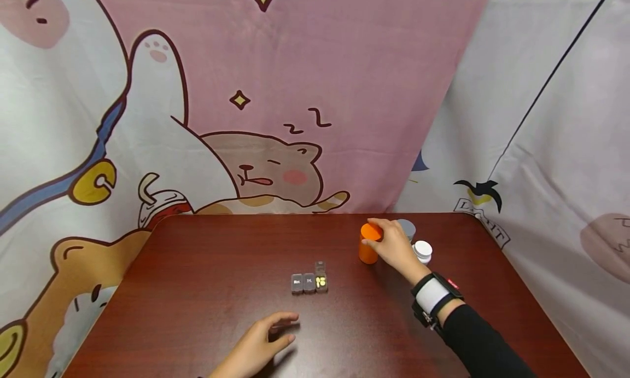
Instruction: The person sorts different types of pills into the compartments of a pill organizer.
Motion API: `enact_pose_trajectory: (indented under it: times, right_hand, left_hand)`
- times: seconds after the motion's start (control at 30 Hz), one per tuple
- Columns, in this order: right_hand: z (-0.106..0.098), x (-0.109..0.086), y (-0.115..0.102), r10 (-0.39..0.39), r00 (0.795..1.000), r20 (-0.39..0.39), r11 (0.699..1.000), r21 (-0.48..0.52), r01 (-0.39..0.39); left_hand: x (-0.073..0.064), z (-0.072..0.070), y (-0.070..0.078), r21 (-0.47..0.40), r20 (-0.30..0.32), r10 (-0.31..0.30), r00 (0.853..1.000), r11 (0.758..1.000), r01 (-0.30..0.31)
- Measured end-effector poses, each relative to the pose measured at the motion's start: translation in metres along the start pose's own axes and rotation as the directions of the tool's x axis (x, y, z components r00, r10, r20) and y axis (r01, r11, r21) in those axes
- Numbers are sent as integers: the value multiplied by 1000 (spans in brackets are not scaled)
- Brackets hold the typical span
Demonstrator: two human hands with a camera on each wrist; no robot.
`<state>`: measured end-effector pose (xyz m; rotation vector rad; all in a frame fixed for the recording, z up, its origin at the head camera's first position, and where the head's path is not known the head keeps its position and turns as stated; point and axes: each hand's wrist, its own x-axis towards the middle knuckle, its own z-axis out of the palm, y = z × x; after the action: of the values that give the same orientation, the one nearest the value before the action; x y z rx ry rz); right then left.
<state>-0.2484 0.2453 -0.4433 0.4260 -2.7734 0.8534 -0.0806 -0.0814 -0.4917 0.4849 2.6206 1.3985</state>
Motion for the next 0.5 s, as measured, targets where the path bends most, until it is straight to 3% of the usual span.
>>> enact_pose_trajectory:
  times: [0.17,0.33,0.4,0.5]
  right_hand:
    - [1,1,0,1,1000,10,999,-44,-1]
    - [2,-4,0,-132,991,-15,982,-141,129]
    - [2,-6,-5,-221,975,-28,959,-190,212]
    - [5,-9,-18,-355,935,-29,909,-246,337]
  left_hand:
    - [1,-1,-2,-23,5,2,1000,1000,-1]
    - [1,-2,-2,-4,17,-1,1000,1000,1]
    - [3,-3,-2,32,17,1,1000,999,-2]
    - [8,-4,1,111,20,15,1000,994,-17]
